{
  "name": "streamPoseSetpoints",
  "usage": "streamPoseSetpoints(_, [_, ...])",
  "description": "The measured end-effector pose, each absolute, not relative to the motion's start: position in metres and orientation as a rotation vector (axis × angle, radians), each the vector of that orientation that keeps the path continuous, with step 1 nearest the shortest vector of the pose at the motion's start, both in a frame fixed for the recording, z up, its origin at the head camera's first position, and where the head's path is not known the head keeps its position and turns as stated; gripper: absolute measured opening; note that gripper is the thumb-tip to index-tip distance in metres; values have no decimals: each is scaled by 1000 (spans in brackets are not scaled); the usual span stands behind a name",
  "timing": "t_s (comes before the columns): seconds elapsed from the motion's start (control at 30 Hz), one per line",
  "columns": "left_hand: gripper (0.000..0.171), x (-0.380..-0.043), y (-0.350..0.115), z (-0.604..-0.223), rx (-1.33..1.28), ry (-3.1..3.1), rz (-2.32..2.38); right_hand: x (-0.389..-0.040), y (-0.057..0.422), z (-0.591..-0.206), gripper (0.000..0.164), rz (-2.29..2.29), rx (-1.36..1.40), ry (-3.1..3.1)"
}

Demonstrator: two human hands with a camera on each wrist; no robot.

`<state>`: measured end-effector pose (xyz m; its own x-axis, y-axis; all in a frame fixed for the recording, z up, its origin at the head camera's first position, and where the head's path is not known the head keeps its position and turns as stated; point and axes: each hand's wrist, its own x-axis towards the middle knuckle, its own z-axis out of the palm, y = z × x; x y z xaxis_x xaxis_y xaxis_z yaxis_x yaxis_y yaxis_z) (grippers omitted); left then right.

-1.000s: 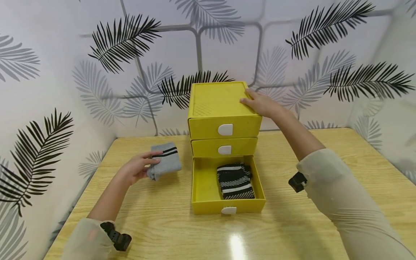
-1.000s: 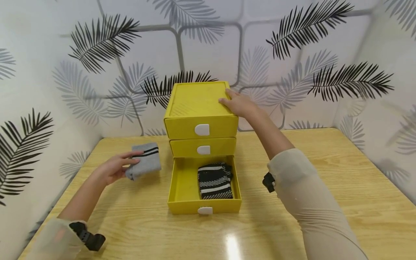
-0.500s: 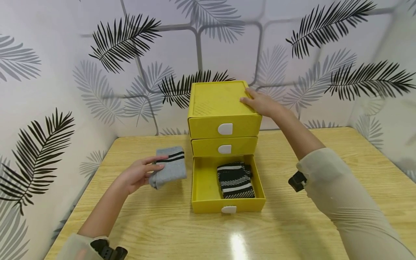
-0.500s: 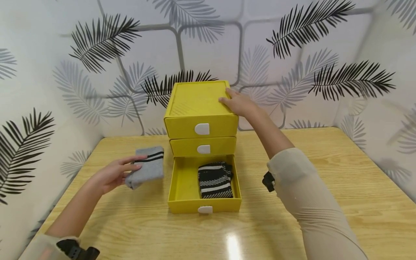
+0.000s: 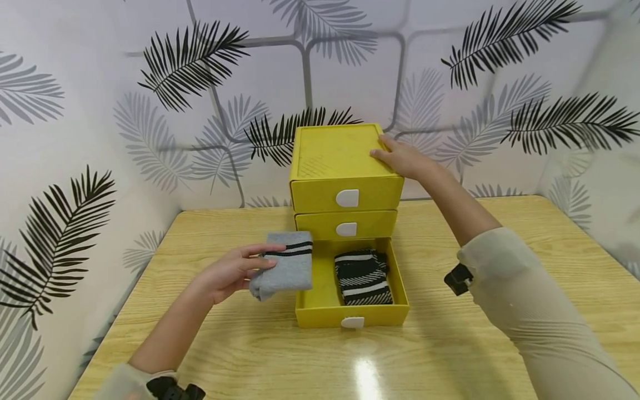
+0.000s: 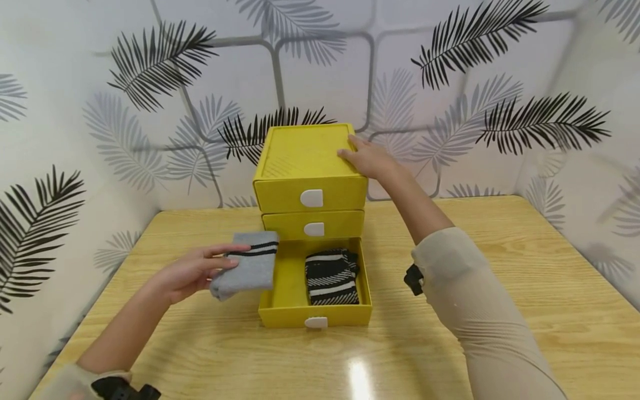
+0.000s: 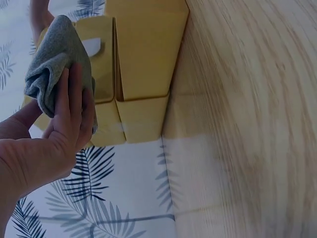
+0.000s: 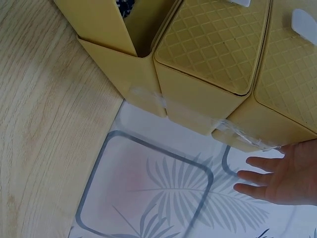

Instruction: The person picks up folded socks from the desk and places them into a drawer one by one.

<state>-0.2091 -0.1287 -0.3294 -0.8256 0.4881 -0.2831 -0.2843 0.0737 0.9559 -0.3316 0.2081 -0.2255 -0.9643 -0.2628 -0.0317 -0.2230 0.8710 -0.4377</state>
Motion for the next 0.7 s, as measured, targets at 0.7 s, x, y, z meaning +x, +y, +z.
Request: streamPoseSetpoints(0.7, [37,-219,-74,-348,316,1845,1662,-329,208,-225,64,-656,-343,2946])
